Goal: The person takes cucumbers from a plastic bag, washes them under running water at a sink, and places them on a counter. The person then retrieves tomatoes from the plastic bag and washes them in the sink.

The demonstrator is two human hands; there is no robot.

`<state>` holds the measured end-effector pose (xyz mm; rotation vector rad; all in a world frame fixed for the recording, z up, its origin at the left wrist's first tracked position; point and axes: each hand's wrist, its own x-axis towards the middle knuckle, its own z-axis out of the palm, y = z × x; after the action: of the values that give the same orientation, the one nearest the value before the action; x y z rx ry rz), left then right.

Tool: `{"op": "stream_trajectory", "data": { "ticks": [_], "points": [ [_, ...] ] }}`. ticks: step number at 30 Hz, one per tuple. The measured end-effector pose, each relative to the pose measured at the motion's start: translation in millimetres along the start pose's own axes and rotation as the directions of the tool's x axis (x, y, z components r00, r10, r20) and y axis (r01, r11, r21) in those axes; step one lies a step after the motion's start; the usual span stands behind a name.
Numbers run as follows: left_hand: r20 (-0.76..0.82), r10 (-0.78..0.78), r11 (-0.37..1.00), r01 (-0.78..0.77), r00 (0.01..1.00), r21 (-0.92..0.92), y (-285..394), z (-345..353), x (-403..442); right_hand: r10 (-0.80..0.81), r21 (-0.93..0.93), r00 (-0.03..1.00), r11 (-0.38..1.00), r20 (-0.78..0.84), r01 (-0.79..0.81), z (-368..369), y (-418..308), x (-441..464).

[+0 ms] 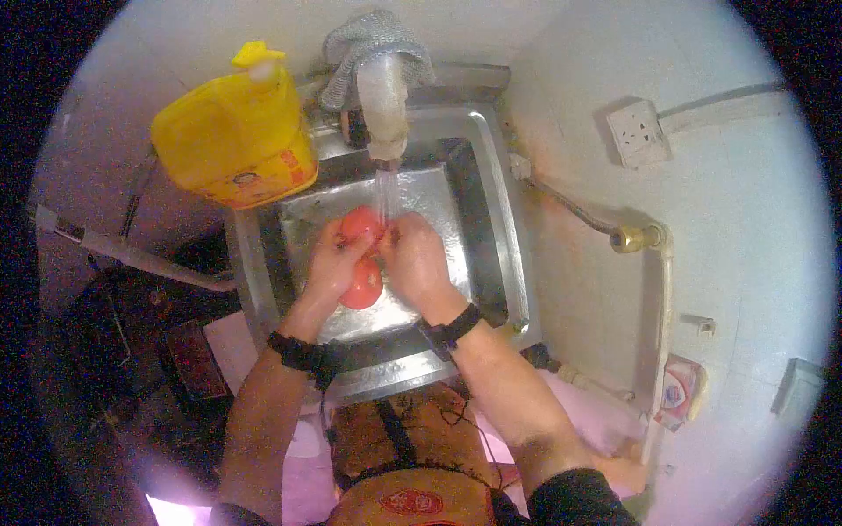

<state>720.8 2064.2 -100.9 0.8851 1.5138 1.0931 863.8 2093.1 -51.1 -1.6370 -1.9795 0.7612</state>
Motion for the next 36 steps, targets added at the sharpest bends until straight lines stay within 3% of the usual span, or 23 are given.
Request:
{"op": "stream_trajectory", "data": {
  "ticks": [2, 6, 8, 12, 14, 17, 20, 21, 23, 25, 26, 28, 32, 34, 36],
  "points": [
    [0.004, -0.057, 0.984, 0.057, 0.998, -0.171, -20, 0, 5, -0.029, 0.053, 1.000, 0.998, -0.007, 0.029, 0, 2, -2],
    [0.017, -0.105, 0.962, 0.106, 0.994, -0.252, 0, -7, 1, -0.026, 0.177, 1.000, 0.984, -0.007, 0.027, -3, -4, -4],
    [0.066, -0.096, 0.985, 0.104, 0.993, -0.138, 0, -12, 3, -0.041, 0.151, 0.999, 0.988, -0.008, 0.042, -3, -4, -3],
    [0.047, -0.095, 0.973, 0.102, 0.994, -0.208, 2, -6, -2, -0.047, 0.054, 0.999, 0.997, 0.004, 0.046, -2, -6, -3],
    [-0.029, -0.039, 0.998, 0.037, 0.999, -0.058, 12, -3, -7, -0.061, 0.033, 0.998, 0.998, -0.008, 0.061, -1, -5, -2],
    [-0.028, 0.021, 1.000, -0.021, 0.999, -0.019, -1, -2, -3, -0.090, 0.009, 0.995, 0.996, -0.042, 0.090, 1, -7, -3],
    [-0.029, -0.019, 0.999, 0.018, 0.999, -0.035, -10, -3, -2, -0.080, 0.017, 0.995, 0.997, -0.059, 0.081, 2, -8, -7],
    [-0.030, -0.019, 0.999, 0.018, 0.999, -0.035, -3, -5, -3, -0.150, 0.029, 0.985, 0.988, -0.082, 0.153, 3, -6, -7],
    [-0.009, -0.161, 0.951, 0.153, 0.987, -0.269, 11, -8, -7, -0.218, 0.038, 0.970, 0.974, -0.105, 0.223, 5, -2, -9],
    [0.037, -0.192, 0.925, 0.194, 0.981, -0.327, 8, -15, -5, -0.078, 0.275, 0.990, 0.955, -0.122, 0.109, 6, -2, -12],
    [0.085, -0.220, 0.894, 0.235, 0.972, -0.381, 7, -17, -4, -0.079, 0.274, 0.989, 0.955, -0.122, 0.111, 3, 0, -13],
    [0.101, -0.226, 0.884, 0.247, 0.969, -0.397, 10, -19, -5, 0.073, 0.239, 0.997, 0.968, 0.019, -0.076, -8, -2, -12],
    [0.162, -0.233, 0.865, 0.281, 0.959, -0.416, 16, -18, -9, 0.063, 0.106, 0.995, 0.992, 0.076, -0.070, -19, -13, -11],
    [0.187, -0.230, 0.863, 0.289, 0.955, -0.415, 16, -18, -7, -0.154, 0.041, 0.988, 0.987, -0.019, 0.155, -15, -8, -9],
    [0.213, -0.229, 0.861, 0.300, 0.950, -0.411, 13, -18, -6, -0.182, 0.045, 0.983, 0.982, -0.016, 0.182, -18, -9, -11]
  ]
}}
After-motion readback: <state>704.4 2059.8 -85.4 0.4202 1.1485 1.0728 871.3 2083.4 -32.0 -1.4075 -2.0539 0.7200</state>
